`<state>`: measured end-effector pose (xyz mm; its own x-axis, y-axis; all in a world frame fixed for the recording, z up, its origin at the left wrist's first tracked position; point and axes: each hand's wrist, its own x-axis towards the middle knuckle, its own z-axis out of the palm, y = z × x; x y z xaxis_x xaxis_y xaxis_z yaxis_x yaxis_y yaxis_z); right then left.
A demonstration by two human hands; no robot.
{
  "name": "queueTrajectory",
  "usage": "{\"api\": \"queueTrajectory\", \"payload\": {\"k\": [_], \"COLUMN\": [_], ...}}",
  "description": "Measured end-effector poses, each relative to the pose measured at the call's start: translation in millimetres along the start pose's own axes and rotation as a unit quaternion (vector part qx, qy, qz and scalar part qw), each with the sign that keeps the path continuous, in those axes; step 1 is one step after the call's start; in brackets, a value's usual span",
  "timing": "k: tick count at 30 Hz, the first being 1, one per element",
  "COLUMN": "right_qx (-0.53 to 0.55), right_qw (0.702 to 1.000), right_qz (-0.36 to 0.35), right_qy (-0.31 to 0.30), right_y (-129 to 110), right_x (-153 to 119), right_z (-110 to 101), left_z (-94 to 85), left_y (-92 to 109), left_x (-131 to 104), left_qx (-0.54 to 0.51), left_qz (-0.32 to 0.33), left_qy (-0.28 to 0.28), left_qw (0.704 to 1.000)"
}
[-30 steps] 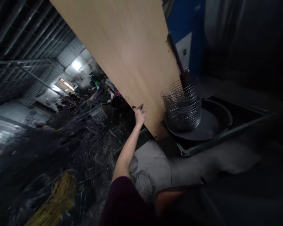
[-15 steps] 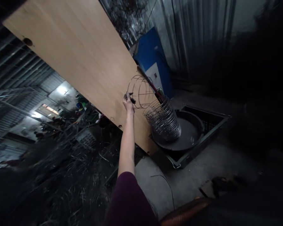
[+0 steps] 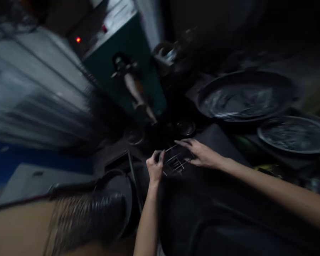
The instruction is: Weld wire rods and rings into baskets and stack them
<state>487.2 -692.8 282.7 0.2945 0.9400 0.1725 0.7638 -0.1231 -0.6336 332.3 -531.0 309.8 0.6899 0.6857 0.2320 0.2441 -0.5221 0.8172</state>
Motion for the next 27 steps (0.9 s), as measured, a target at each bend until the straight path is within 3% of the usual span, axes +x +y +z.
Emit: {"api": "queueTrajectory", "payload": {"k": [2, 5, 6, 9, 12, 14, 19, 23, 27], "right_qx": [0.033, 0.046, 0.016, -0.117, -0.155, -0.166, -0.193, -0.095, -0.013], "right_qw": [0.998, 0.997, 0.995, 0.948, 0.931, 0.932, 0.921, 0.905, 0.862], "right_qz": [0.035, 0.062, 0.101, 0.270, 0.309, 0.303, 0.312, 0.359, 0.416], "right_qy": [-0.034, -0.028, 0.010, 0.123, 0.119, 0.107, 0.127, 0.208, 0.288], "right_y": [28, 79, 100, 166, 215, 231, 225, 198, 169], "right_x": [-14, -23, -23, -14, -6, -6, -16, -9, 22], "right_z": [-16, -50, -64, -103, -120, -122, -122, -133, -176], "left_z": [31.5, 53.0, 55.3, 55.8, 52.5, 48.2, 27.8, 13.2, 20.8], "left_y": [-5, -6, -6, -8, -13, -17, -13, 13, 51], "left_x": [9, 19, 21, 26, 23, 19, 17, 27, 37], "left_qx": [0.017, 0.035, 0.041, 0.050, 0.025, -0.001, -0.002, 0.002, -0.052], "left_qz": [-0.003, -0.014, -0.021, -0.032, -0.035, -0.039, -0.017, 0.055, 0.080], "left_qy": [-0.062, -0.112, -0.113, -0.105, -0.084, -0.047, 0.052, 0.049, 0.003], "left_qw": [0.998, 0.993, 0.992, 0.993, 0.996, 0.998, 0.999, 0.997, 0.995]}}
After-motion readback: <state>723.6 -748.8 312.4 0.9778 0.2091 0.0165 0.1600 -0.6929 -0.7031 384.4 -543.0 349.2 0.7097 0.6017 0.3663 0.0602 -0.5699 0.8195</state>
